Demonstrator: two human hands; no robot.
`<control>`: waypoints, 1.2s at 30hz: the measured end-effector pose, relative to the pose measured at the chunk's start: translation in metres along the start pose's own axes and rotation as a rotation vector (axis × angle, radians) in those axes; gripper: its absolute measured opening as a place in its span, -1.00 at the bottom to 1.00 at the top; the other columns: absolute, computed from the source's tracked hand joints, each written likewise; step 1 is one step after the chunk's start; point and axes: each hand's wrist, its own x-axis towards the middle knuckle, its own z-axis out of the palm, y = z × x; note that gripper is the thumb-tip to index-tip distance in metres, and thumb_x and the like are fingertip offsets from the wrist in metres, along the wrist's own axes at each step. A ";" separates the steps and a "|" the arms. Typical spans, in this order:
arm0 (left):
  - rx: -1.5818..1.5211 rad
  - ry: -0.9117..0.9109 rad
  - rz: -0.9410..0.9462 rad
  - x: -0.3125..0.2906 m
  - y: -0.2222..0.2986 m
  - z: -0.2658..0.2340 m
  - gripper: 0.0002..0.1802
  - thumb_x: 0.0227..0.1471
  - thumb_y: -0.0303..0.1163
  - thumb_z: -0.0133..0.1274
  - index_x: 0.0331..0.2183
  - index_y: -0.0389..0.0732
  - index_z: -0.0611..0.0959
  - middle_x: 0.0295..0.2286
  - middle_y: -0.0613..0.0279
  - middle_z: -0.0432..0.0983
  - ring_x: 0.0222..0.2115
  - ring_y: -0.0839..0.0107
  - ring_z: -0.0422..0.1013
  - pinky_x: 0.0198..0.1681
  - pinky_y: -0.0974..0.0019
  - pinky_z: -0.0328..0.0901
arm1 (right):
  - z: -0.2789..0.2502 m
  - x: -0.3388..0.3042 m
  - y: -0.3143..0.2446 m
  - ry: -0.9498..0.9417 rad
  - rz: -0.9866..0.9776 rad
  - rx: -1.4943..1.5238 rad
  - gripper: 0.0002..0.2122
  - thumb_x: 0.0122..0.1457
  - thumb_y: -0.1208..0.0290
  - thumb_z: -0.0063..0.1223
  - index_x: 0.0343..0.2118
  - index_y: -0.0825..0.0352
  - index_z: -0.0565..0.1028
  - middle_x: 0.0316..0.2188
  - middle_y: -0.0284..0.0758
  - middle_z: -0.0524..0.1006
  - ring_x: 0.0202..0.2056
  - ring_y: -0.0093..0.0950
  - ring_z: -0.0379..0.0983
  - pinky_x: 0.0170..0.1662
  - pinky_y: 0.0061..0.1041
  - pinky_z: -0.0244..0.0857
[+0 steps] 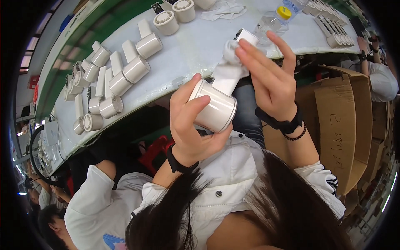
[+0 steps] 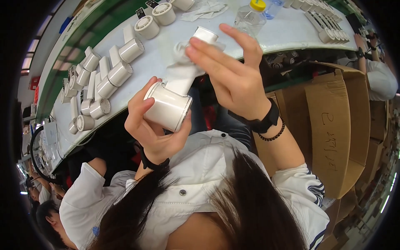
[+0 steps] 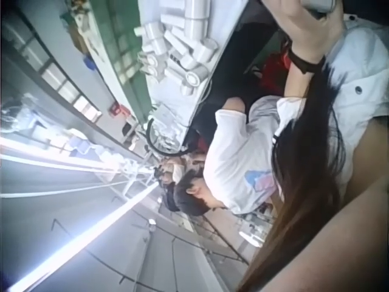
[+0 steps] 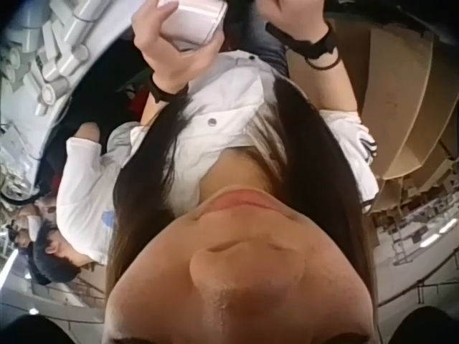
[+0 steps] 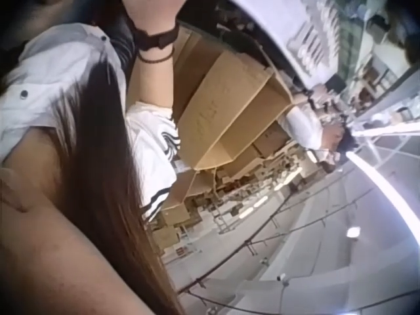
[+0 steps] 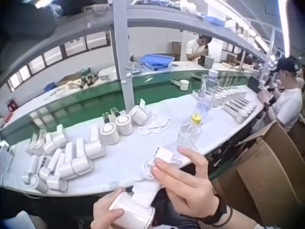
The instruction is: The person cleans handheld fans by picking them up one at a time, wiping the handle and the fan head with a cloth, and placing them back onto the table. This process is repeated for several fans, occasionally moving other fans or objects aside to reach them.
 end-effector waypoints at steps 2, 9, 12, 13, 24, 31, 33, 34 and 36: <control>0.009 -0.024 0.012 0.002 -0.001 -0.002 -0.23 -0.48 -0.55 0.27 -0.12 -0.16 0.29 -0.06 -0.28 0.26 -0.11 -0.04 0.30 -0.07 0.12 0.24 | -0.001 0.001 0.001 0.047 0.009 -0.072 -0.67 -0.09 0.67 -0.03 -0.21 0.29 0.57 -0.12 -0.34 0.52 0.02 -0.20 0.22 0.10 -0.33 0.05; 0.069 -0.047 0.058 -0.001 0.003 -0.005 -0.24 -0.48 -0.54 0.27 -0.13 -0.15 0.29 -0.07 -0.28 0.26 -0.11 -0.02 0.31 -0.08 0.14 0.26 | 0.002 0.002 0.019 0.156 0.014 -0.124 -0.74 0.06 0.48 -0.09 -0.19 0.31 0.56 -0.13 -0.30 0.52 0.00 -0.23 0.23 0.04 -0.37 0.06; 0.062 -0.053 0.065 0.000 0.002 -0.007 -0.24 -0.48 -0.54 0.27 -0.14 -0.15 0.29 -0.07 -0.27 0.26 -0.11 -0.01 0.31 -0.08 0.14 0.26 | 0.004 -0.012 -0.014 0.051 0.000 0.037 -0.71 0.14 0.37 -0.19 -0.19 0.34 0.55 -0.13 -0.26 0.52 -0.06 -0.27 0.25 0.01 -0.41 0.08; 0.076 -0.043 0.069 0.000 0.002 -0.007 -0.25 -0.48 -0.54 0.27 -0.14 -0.15 0.29 -0.07 -0.27 0.26 -0.11 -0.01 0.31 -0.09 0.14 0.26 | 0.004 -0.015 -0.020 -0.004 -0.011 0.121 -0.67 0.19 0.32 -0.25 -0.19 0.36 0.55 -0.13 -0.25 0.52 -0.09 -0.29 0.26 -0.01 -0.43 0.08; 0.004 -0.046 0.011 -0.004 0.013 -0.005 -0.22 -0.48 -0.59 0.26 -0.13 -0.17 0.26 -0.09 -0.24 0.24 -0.10 0.03 0.30 -0.07 0.17 0.26 | -0.002 -0.027 -0.007 0.069 -0.040 0.169 -0.52 0.23 0.17 -0.43 -0.20 0.43 0.53 -0.15 -0.14 0.51 -0.25 -0.32 0.36 -0.15 -0.47 0.21; -0.166 -0.026 -0.133 -0.004 0.019 -0.003 -0.21 -0.46 -0.65 0.23 -0.11 -0.20 0.21 -0.08 -0.22 0.21 -0.07 0.10 0.28 -0.06 0.18 0.25 | 0.006 -0.031 -0.026 0.142 -0.010 0.230 -0.74 0.00 0.52 -0.03 -0.22 0.43 0.54 -0.17 -0.16 0.52 -0.31 -0.38 0.41 -0.25 -0.50 0.30; -0.182 -0.028 -0.157 -0.005 0.018 -0.005 -0.21 -0.45 -0.65 0.23 -0.11 -0.21 0.20 -0.07 -0.22 0.19 -0.06 0.11 0.27 -0.05 0.17 0.25 | 0.008 -0.034 -0.037 0.121 0.002 0.368 -0.68 -0.14 0.70 0.06 -0.23 0.41 0.55 -0.19 -0.18 0.53 -0.31 -0.40 0.42 -0.26 -0.52 0.33; -0.191 -0.029 -0.169 -0.005 0.018 -0.006 -0.21 -0.45 -0.65 0.23 -0.11 -0.21 0.20 -0.07 -0.22 0.18 -0.06 0.12 0.27 -0.05 0.17 0.25 | 0.006 -0.034 -0.038 0.121 0.004 0.366 -0.68 -0.14 0.70 0.06 -0.23 0.41 0.55 -0.19 -0.18 0.53 -0.31 -0.40 0.42 -0.26 -0.52 0.33; -0.206 -0.033 -0.175 -0.009 0.019 -0.005 -0.21 -0.46 -0.65 0.23 -0.12 -0.20 0.20 -0.07 -0.23 0.19 -0.07 0.11 0.28 -0.05 0.17 0.26 | -0.005 -0.035 -0.035 0.062 -0.006 0.343 -0.65 -0.19 0.75 0.06 -0.24 0.38 0.55 -0.20 -0.22 0.53 -0.31 -0.41 0.42 -0.26 -0.56 0.33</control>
